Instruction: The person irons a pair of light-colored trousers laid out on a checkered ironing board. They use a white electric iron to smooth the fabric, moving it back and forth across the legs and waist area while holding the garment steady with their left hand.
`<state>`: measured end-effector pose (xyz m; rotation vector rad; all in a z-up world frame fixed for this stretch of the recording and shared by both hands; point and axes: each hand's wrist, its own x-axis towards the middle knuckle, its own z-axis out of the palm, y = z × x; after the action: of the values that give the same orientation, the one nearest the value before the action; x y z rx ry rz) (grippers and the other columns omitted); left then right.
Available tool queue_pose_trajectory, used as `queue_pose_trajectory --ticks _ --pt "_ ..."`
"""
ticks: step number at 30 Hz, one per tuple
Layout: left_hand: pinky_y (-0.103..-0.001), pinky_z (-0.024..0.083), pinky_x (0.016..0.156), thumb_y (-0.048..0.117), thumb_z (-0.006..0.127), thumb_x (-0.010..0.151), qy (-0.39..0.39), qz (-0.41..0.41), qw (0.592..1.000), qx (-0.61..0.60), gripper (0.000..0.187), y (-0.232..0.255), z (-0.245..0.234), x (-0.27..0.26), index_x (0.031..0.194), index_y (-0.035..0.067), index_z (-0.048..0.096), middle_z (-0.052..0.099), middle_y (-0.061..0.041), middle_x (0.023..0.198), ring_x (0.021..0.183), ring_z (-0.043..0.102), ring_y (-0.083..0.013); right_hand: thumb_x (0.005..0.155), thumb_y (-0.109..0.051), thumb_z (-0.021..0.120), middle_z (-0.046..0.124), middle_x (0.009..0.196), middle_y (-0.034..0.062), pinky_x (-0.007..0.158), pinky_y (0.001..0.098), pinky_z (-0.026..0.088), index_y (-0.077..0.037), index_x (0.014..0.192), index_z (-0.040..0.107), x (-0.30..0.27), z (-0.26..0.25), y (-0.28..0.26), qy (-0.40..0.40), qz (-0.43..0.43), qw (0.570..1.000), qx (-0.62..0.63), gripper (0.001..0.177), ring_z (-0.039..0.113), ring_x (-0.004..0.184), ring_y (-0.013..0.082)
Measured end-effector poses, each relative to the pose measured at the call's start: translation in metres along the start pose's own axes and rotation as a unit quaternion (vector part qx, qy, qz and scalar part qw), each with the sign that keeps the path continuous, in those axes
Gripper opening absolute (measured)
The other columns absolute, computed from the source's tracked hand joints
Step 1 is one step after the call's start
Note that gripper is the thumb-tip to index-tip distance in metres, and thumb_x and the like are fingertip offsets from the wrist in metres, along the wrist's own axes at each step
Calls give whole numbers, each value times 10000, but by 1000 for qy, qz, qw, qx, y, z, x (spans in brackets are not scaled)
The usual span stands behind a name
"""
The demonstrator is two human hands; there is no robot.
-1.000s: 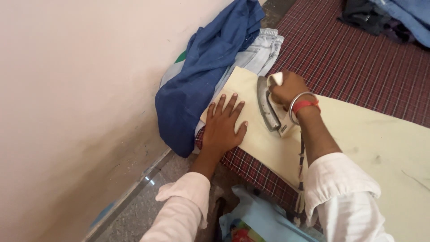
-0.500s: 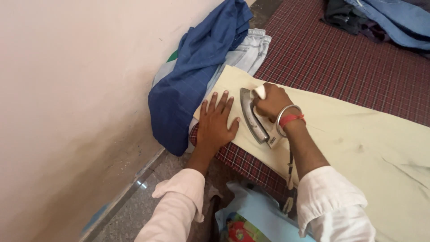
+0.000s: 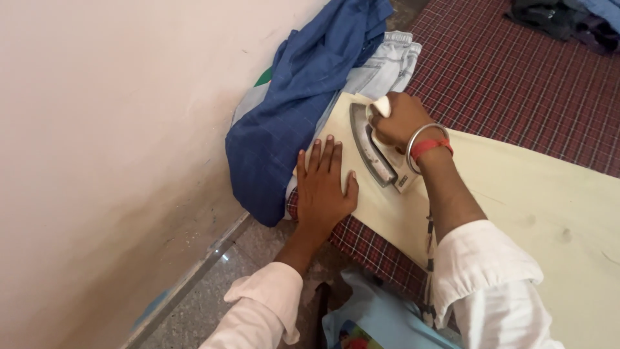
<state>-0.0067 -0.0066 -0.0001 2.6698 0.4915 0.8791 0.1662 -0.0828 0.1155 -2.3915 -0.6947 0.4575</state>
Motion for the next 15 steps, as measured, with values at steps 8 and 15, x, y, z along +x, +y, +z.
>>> queue_pose_trajectory --ticks 8,15 --pt "-545 265 1237 260 566 919 43 -17 998 -42 540 -6 8 -1 1379 -18 610 571 -205 1494 1450 481 -356 838 -281 713 746 882 248 679 416 579 37 1047 718 28 18 21 30 -88 995 -20 381 737 723 336" --pt "-540 312 1201 222 567 933 38 3 994 -102 498 -22 14 5 1360 -29 621 600 -219 1456 1394 521 -385 788 -232 668 754 915 244 705 465 613 10 1077 706 -10 20 16 -16 -36 999 16 379 773 772 378"
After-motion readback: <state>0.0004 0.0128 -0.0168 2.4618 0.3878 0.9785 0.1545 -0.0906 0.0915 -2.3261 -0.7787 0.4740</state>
